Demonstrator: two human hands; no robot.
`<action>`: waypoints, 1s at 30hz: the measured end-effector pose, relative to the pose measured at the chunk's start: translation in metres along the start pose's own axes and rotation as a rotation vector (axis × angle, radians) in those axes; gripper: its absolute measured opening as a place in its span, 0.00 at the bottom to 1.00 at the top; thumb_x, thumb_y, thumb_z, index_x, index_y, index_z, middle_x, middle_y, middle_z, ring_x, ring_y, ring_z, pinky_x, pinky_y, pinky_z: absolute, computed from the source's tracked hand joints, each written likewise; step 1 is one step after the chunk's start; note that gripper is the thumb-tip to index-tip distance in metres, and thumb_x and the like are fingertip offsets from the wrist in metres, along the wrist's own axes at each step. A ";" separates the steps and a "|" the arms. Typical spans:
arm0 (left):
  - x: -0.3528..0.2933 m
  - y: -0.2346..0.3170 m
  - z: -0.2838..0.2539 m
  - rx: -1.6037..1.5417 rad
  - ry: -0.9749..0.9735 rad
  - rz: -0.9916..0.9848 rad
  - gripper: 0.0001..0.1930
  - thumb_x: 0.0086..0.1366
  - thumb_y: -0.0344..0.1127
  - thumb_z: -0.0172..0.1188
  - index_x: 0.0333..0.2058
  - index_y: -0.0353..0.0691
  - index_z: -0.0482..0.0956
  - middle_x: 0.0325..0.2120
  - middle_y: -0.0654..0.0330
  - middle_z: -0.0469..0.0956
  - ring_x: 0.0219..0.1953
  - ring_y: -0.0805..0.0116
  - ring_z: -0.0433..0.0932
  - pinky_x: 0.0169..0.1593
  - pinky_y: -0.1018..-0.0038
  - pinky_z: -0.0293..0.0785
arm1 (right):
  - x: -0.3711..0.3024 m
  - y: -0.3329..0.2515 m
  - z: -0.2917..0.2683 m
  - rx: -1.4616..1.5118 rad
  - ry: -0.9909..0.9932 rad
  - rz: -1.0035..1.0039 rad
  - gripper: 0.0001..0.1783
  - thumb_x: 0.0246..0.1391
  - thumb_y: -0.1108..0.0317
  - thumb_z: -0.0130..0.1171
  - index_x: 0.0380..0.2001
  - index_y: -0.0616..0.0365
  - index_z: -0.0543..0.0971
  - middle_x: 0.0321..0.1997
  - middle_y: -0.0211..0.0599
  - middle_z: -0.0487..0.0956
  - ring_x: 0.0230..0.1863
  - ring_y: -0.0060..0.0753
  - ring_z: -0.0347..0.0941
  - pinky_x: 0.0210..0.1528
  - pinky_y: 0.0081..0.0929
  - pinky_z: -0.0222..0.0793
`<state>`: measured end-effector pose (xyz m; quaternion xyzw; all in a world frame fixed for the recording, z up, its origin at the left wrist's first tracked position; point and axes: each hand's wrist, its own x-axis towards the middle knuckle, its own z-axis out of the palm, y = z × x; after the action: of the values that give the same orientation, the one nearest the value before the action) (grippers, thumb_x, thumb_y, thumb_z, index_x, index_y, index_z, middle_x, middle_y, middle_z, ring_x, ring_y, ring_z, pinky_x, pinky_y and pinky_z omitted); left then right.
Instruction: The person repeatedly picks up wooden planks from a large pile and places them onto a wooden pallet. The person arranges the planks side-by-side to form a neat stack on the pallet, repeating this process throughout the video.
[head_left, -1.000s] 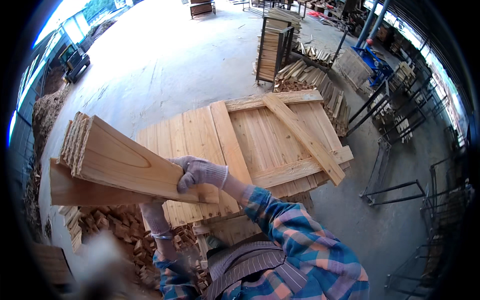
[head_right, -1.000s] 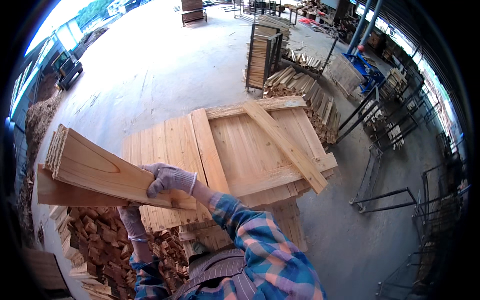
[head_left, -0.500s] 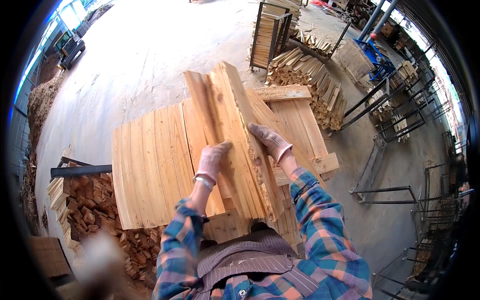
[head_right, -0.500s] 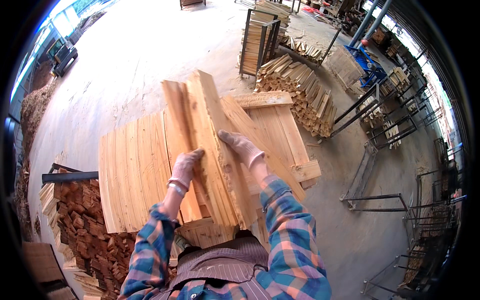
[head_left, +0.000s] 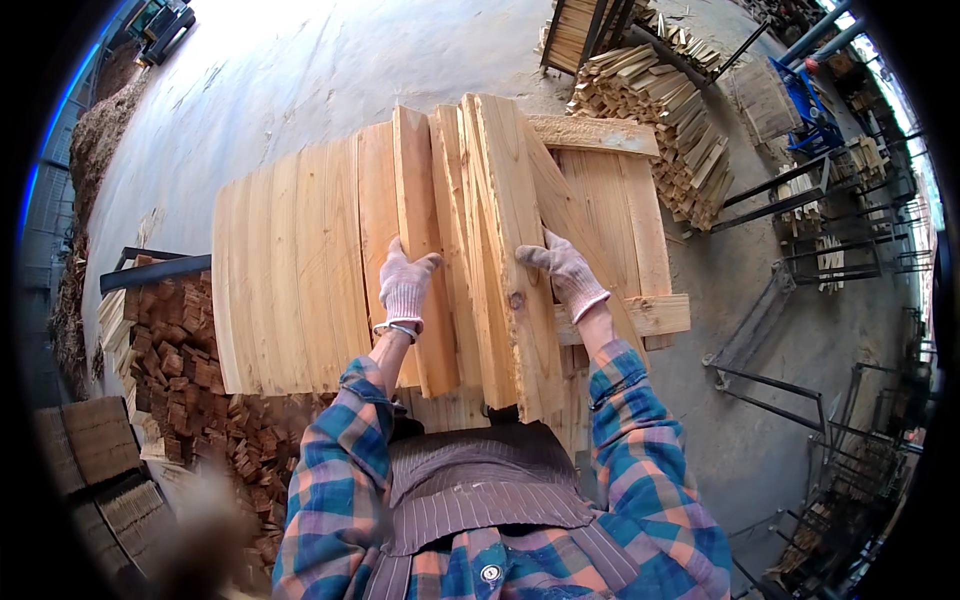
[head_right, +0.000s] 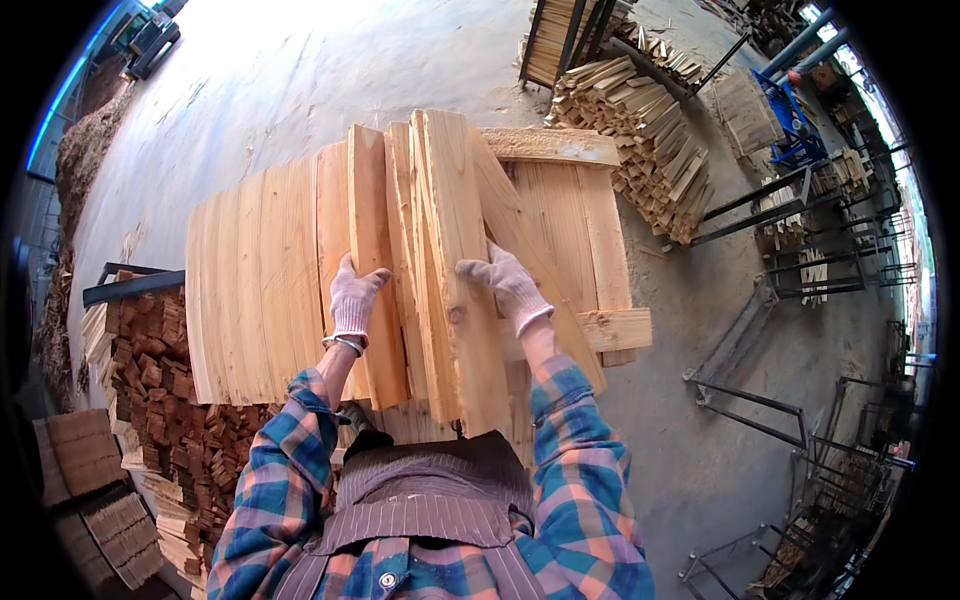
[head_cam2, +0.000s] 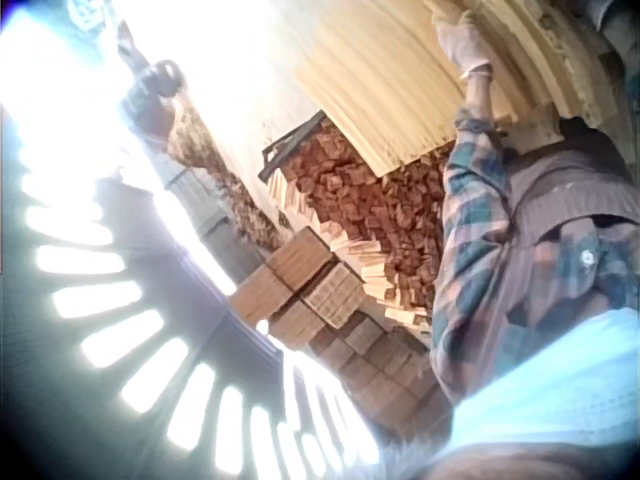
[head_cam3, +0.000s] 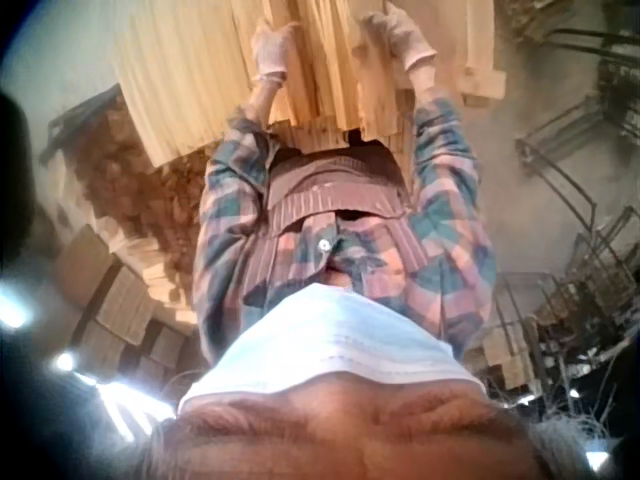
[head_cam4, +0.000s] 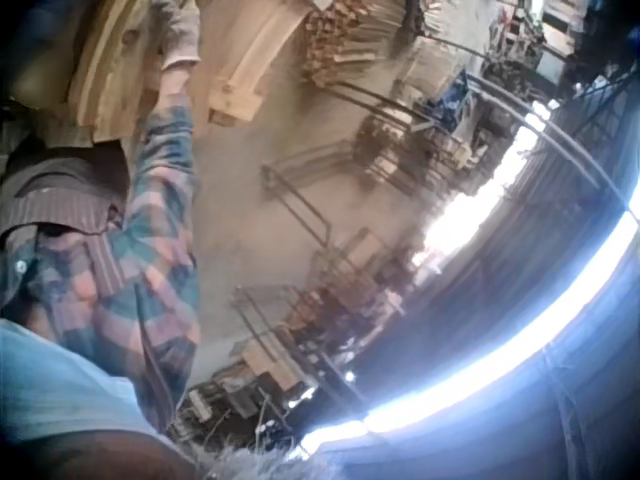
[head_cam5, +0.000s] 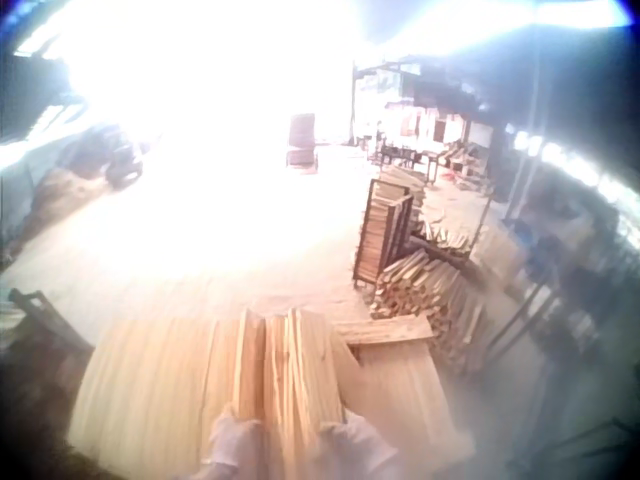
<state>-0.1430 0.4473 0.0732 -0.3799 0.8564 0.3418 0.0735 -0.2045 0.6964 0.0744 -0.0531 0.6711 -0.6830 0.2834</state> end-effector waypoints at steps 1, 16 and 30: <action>0.003 -0.012 0.006 -0.076 0.052 0.047 0.33 0.51 0.48 0.71 0.51 0.35 0.71 0.34 0.44 0.81 0.37 0.51 0.82 0.38 0.61 0.77 | 0.003 -0.001 0.002 -0.092 -0.009 0.055 0.40 0.50 0.52 0.68 0.61 0.63 0.68 0.53 0.47 0.77 0.53 0.33 0.72 0.56 0.28 0.67; 0.014 -0.040 0.022 -0.881 -0.091 0.191 0.39 0.57 0.27 0.66 0.63 0.23 0.56 0.60 0.44 0.66 0.57 0.63 0.70 0.60 0.75 0.66 | 0.000 -0.013 -0.065 -0.765 0.351 0.030 0.41 0.44 0.67 0.68 0.63 0.60 0.66 0.60 0.52 0.72 0.57 0.43 0.73 0.58 0.27 0.68; 0.014 -0.042 0.037 -0.327 0.281 0.552 0.34 0.58 0.28 0.59 0.63 0.30 0.58 0.61 0.39 0.63 0.58 0.42 0.68 0.61 0.62 0.67 | -0.045 -0.084 0.029 -0.013 0.428 -0.262 0.31 0.55 0.76 0.60 0.62 0.65 0.66 0.50 0.33 0.78 0.43 0.18 0.73 0.45 0.17 0.73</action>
<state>-0.1281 0.4430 0.0173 -0.1840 0.8626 0.4256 -0.2020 -0.1802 0.6866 0.1702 0.0046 0.7076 -0.7053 0.0434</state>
